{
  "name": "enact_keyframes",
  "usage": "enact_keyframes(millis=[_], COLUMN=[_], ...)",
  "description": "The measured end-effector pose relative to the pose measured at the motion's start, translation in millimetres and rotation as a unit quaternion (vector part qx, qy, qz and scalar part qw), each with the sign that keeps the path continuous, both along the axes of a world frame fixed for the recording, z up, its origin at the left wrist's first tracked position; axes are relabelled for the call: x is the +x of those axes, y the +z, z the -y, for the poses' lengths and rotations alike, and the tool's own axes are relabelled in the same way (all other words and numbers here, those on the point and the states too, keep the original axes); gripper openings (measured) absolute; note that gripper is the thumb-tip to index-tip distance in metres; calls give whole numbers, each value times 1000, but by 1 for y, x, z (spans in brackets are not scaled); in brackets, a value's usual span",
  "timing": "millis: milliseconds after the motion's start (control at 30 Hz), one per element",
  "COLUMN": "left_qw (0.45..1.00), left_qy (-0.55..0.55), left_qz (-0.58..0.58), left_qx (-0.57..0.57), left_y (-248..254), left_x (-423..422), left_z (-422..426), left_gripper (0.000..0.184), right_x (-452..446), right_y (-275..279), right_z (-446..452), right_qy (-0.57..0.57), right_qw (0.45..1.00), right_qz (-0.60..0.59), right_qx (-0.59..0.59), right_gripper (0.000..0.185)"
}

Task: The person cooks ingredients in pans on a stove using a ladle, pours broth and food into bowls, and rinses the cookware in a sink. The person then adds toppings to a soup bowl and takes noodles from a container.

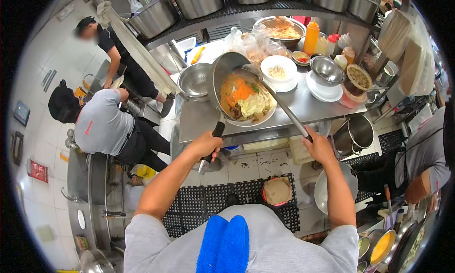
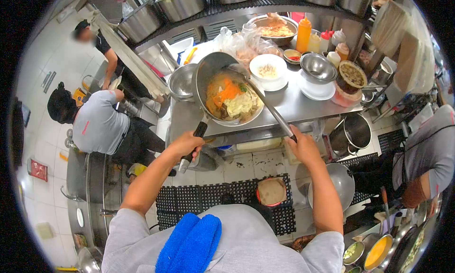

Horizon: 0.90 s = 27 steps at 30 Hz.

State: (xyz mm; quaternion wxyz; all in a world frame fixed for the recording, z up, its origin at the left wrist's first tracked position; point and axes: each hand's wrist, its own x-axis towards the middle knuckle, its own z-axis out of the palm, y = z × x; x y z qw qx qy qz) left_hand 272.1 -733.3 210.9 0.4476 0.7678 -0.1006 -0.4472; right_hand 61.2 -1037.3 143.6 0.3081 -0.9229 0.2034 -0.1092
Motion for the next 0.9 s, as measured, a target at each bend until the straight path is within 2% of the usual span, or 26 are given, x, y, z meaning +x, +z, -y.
enact_keyframes(millis=[100, 167, 333, 500, 567, 633, 767, 833, 900], left_qw=[998, 995, 969, 944, 937, 891, 897, 866, 874], left_qy=[-13, -30, -44, -54, -60, -71, -60, -84, -76], left_qz=[53, 82, 224, 293, 312, 410, 387, 450, 436], left_qx=[27, 37, 99, 142, 147, 184, 204, 200, 200], left_y=[-1, -4, -11, -23, -30, -32, -37, -42, -43], left_x=[-3, -3, -4, -1, -1, -4, -5, -4, -5], left_z=[1, 1, 1, -7, -12, -13, -13, -15, -14], left_gripper=[9, 10, 14, 18, 21, 26, 28, 27, 27], right_x=[-8, -12, -16, -12, -9, -8, -9, -13, -19], right_y=[4, 4, 0, 2, -9, -17, -35, -39, -41], right_z=[0, 0, -1, -10, -12, -14, -16, -22, -26], right_qy=[-13, -10, -5, -8, -8, -3, 22, 31, 38], right_qw=[999, 1000, 999, 998, 1000, 1000, 996, 993, 989], right_qz=[-18, -12, -35, -54, -27, -7, 20, 30, 39], right_qx=[32, -14, -4, -12, -13, -27, -83, -109, -136], right_gripper=[46, 46, 47, 47, 48, 48, 47, 46, 45])
